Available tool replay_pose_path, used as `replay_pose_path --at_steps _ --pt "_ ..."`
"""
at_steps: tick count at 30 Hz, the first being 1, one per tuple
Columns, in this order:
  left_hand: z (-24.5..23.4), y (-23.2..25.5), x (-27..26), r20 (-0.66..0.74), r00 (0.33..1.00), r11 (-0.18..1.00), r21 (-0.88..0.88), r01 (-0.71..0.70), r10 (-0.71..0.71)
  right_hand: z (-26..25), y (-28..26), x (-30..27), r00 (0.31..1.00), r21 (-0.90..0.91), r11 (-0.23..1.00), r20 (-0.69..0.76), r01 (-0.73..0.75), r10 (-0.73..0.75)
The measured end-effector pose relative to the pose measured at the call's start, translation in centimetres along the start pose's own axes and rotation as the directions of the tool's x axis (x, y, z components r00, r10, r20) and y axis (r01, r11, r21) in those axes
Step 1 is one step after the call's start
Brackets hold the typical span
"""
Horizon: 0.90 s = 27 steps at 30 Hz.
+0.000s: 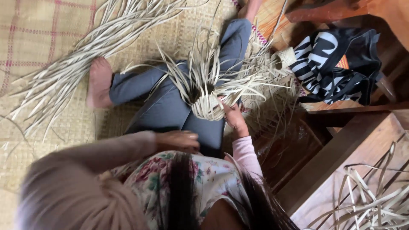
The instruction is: Weaving thin strips of dried plant material together to create a structured item.
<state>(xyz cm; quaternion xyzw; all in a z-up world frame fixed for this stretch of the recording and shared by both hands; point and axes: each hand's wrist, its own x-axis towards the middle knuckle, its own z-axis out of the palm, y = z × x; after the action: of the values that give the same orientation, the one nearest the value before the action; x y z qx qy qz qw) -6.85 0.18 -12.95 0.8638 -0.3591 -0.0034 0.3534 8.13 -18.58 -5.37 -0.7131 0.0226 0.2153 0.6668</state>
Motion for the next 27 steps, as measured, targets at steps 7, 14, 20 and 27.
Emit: replay_pose_path --at_steps 7,14,20,27 --pt "7.4 -0.1 7.9 0.187 0.96 0.968 -0.18 -0.176 0.209 -1.4 3.8 1.6 1.0 0.085 0.996 -0.01 -0.019 0.02" --pt "7.4 6.2 12.0 0.256 0.895 0.913 0.086 -0.398 0.366 -2.6 5.6 2.5 0.997 0.224 0.972 -0.027 -0.067 0.075" --pt "19.0 -2.6 11.8 -0.344 0.807 0.875 0.116 -0.471 0.48 -1.0 2.7 1.2 0.999 0.235 0.971 0.028 -0.042 0.036" --pt "-12.3 5.0 10.8 0.471 0.882 0.929 -0.316 0.193 -0.023 0.2 0.7 -0.1 0.999 0.258 0.966 -0.044 0.021 -0.01"
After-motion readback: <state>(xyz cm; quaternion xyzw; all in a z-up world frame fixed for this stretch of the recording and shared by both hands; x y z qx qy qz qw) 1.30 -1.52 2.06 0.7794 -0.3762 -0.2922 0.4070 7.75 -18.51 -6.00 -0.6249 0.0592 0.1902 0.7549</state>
